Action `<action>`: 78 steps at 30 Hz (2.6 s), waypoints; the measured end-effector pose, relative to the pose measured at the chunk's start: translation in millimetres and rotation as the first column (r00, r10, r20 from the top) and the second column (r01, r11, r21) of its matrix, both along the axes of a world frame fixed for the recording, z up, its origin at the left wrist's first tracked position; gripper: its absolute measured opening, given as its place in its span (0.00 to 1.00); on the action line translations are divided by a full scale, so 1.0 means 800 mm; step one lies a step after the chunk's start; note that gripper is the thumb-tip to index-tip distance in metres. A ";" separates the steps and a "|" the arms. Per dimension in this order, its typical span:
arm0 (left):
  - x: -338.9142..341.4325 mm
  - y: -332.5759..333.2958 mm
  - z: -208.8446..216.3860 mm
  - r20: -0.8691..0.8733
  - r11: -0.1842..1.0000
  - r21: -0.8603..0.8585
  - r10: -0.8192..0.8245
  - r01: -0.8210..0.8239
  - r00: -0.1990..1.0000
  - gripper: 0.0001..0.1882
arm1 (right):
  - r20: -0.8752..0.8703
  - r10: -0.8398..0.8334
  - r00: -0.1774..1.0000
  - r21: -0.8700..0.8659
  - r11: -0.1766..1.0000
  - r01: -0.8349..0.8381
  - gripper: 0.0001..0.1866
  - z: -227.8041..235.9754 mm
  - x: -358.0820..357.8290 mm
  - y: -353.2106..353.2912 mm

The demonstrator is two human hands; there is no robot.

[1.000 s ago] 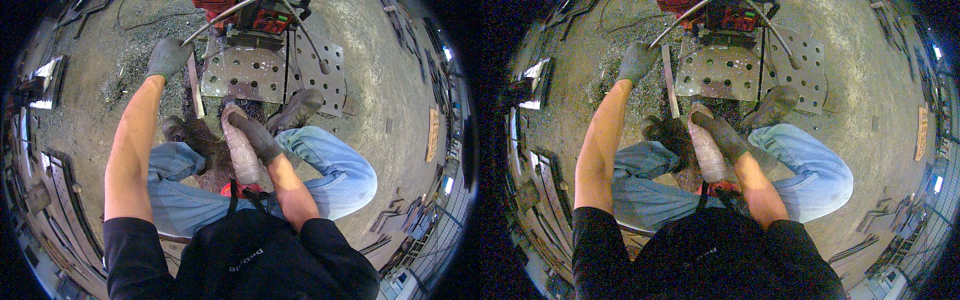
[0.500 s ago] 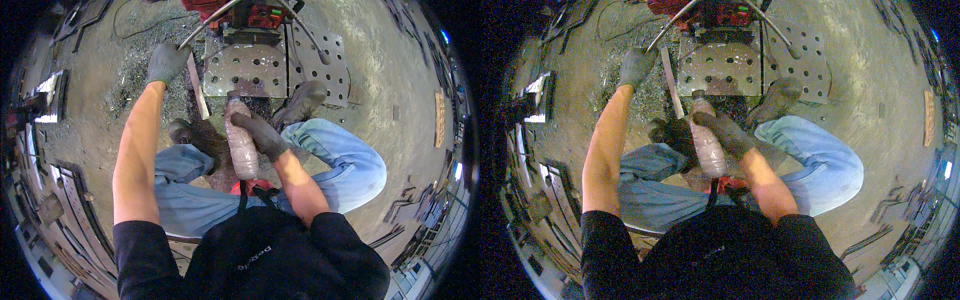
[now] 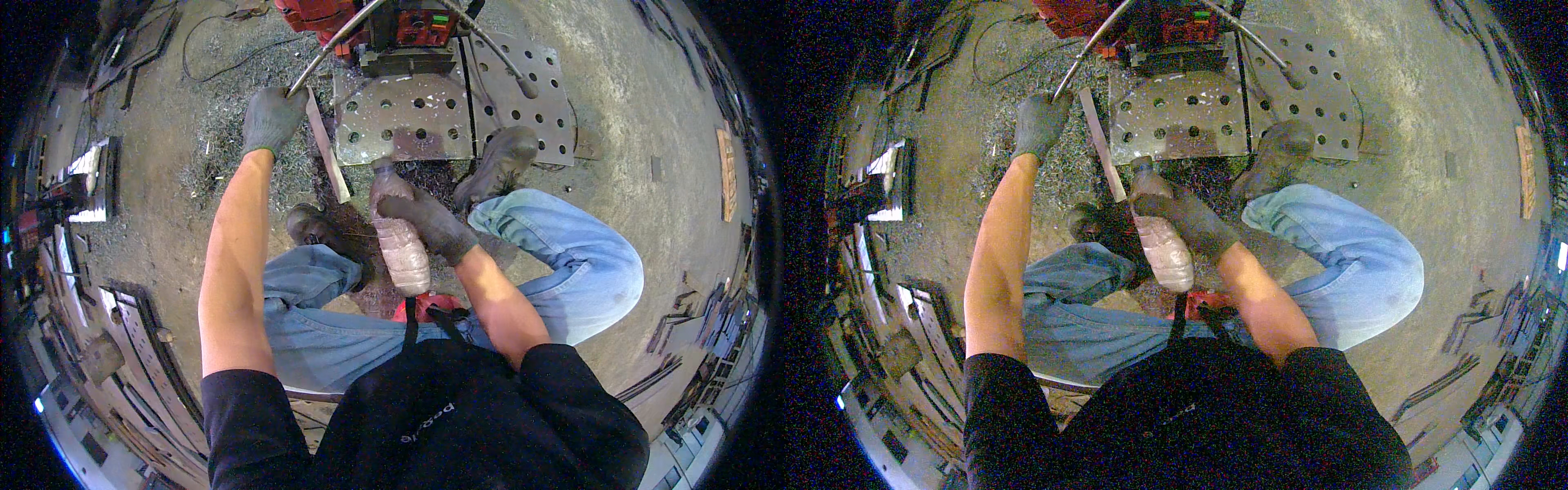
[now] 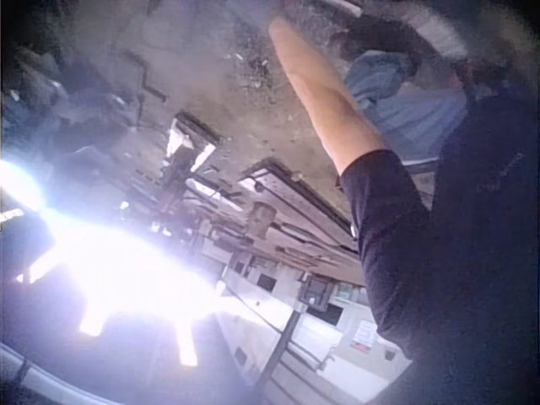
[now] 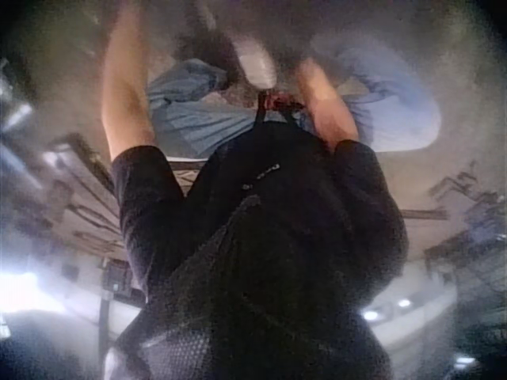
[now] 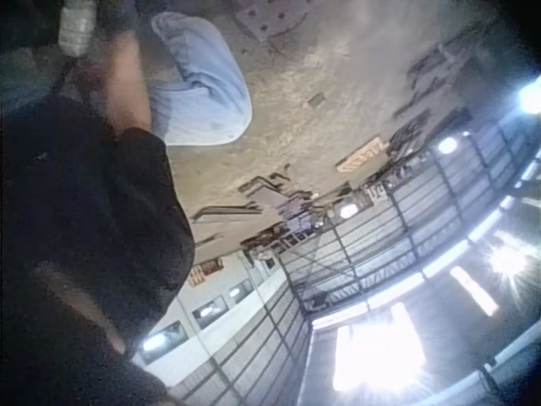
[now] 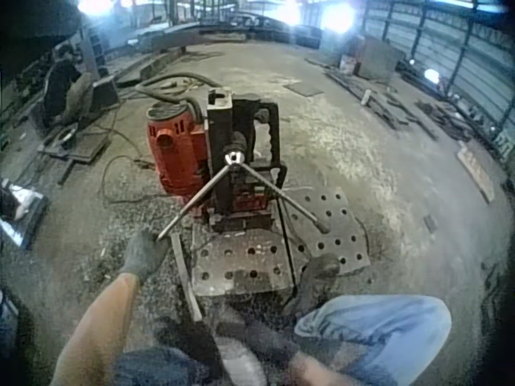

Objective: The person operates a red drill press to drill holes into a perforated metal plate. They adjust the machine's handle, position the metal plate, and apply a liquid from a plastic bottle to the drilling area during the process.

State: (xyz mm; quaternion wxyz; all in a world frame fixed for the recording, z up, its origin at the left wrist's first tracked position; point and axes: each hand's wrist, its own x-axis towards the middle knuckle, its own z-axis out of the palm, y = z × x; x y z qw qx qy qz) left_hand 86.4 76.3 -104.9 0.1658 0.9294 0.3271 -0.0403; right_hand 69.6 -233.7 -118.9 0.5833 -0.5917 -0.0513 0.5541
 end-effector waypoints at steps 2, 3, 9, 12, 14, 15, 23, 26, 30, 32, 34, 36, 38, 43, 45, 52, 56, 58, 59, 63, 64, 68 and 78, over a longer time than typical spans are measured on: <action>0.001 0.000 -0.001 -0.010 1.000 0.016 -0.002 0.002 1.000 0.28 | -0.047 -0.053 0.997 -0.007 0.999 0.053 0.27 0.002 -0.001 0.000; 0.002 -0.002 0.000 -0.015 1.000 0.015 0.004 -0.004 1.000 0.27 | -0.089 -0.082 0.993 -0.012 0.997 0.082 0.27 0.001 -0.001 -0.002; 0.000 0.000 -0.004 0.020 1.000 -0.004 0.027 -0.027 0.999 0.27 | -0.154 -0.113 0.982 -0.087 0.991 0.101 0.24 -0.009 0.002 -0.005; 0.000 -0.004 -0.001 0.041 1.000 -0.007 -0.002 0.003 0.999 0.28 | 0.017 -0.051 0.999 -0.135 0.989 0.053 0.22 -0.027 0.003 -0.011; -0.002 -0.003 -0.002 0.042 1.000 -0.009 -0.015 0.016 0.999 0.28 | -0.003 -0.059 0.998 -0.110 0.992 0.058 0.21 -0.030 0.003 -0.011; -0.001 0.000 -0.005 0.038 1.000 -0.012 -0.009 0.009 0.999 0.29 | -0.104 -0.088 0.991 -0.088 0.993 0.079 0.21 -0.025 0.001 -0.010; 0.001 0.009 -0.013 0.019 0.998 -0.071 0.001 0.000 1.000 0.28 | -0.135 -0.108 0.985 0.040 0.993 0.114 0.20 -0.029 -0.004 -0.004; -0.004 0.004 0.000 0.011 0.993 -0.114 0.010 -0.009 1.000 0.28 | -0.155 -0.085 0.984 0.051 0.994 0.094 0.23 -0.038 -0.003 -0.008; -0.007 0.007 -0.001 0.040 0.995 -0.091 -0.040 0.044 0.998 0.30 | -0.112 -0.088 0.990 0.066 0.993 0.096 0.24 -0.051 -0.004 -0.008; -0.009 0.007 0.003 0.037 0.984 -0.164 -0.062 0.068 0.997 0.32 | -0.105 -0.112 0.988 0.086 0.989 0.121 0.25 -0.053 -0.005 -0.008; -0.014 0.007 0.004 0.100 0.983 -0.135 -0.110 0.123 0.989 0.32 | -0.131 -0.171 0.976 0.090 0.979 0.184 0.27 -0.052 -0.007 -0.005; -0.024 0.001 0.009 0.212 0.982 0.002 -0.186 0.190 0.959 0.32 | -0.056 -0.116 0.992 -0.001 0.993 0.116 0.28 -0.050 -0.003 -0.005; -0.028 -0.004 0.003 0.268 0.969 0.121 -0.239 0.213 0.933 0.29 | -0.035 -0.098 0.995 -0.057 0.994 0.096 0.29 -0.057 0.000 -0.004; -0.024 -0.007 -0.013 0.225 0.985 0.127 -0.146 0.119 0.963 0.25 | -0.115 -0.157 0.981 0.001 0.987 0.158 0.29 -0.077 -0.006 -0.002; -0.022 -0.010 -0.005 0.164 0.993 0.066 -0.105 0.095 0.981 0.25 | -0.179 -0.197 0.964 0.008 0.979 0.201 0.28 -0.068 -0.010 0.002; -0.014 -0.012 -0.004 0.320 0.963 -0.204 0.235 -0.175 0.918 0.30 | -0.480 -0.328 0.814 0.083 0.906 0.415 0.20 -0.069 -0.004 0.003; -0.014 -0.010 -0.007 0.276 0.954 -0.192 0.278 -0.230 0.920 0.32 | -0.254 -0.273 0.928 -0.036 0.962 0.272 0.19 -0.057 -0.006 0.001; -0.012 -0.010 -0.005 0.257 0.954 -0.203 0.269 -0.220 0.928 0.32 | -0.233 -0.254 0.939 -0.068 0.967 0.245 0.18 -0.048 -0.007 0.001; -0.011 -0.010 -0.002 0.235 0.950 -0.214 0.276 -0.228 0.932 0.32 | -0.207 -0.222 0.953 -0.087 0.974 0.208 0.22 -0.048 -0.007 0.000; -0.008 -0.013 0.005 0.201 0.944 -0.225 0.288 -0.242 0.936 0.32 | -0.140 -0.117 0.983 -0.177 0.980 0.091 0.32 -0.061 0.000 -0.007; -0.007 -0.014 0.005 0.204 0.945 -0.215 0.290 -0.246 0.935 0.31 | -0.125 -0.111 0.986 -0.178 0.980 0.088 0.33 -0.064 0.001 -0.010; -0.010 -0.010 0.001 0.210 0.946 -0.218 0.286 -0.240 0.935 0.31 | -0.080 -0.108 0.991 -0.153 0.984 0.094 0.33 -0.047 -0.005 -0.002; -0.007 0.002 -0.020 0.296 0.993 -0.115 0.063 -0.030 0.953 0.28 | -0.202 -0.257 0.945 -0.052 0.966 0.252 0.23 -0.061 -0.008 0.002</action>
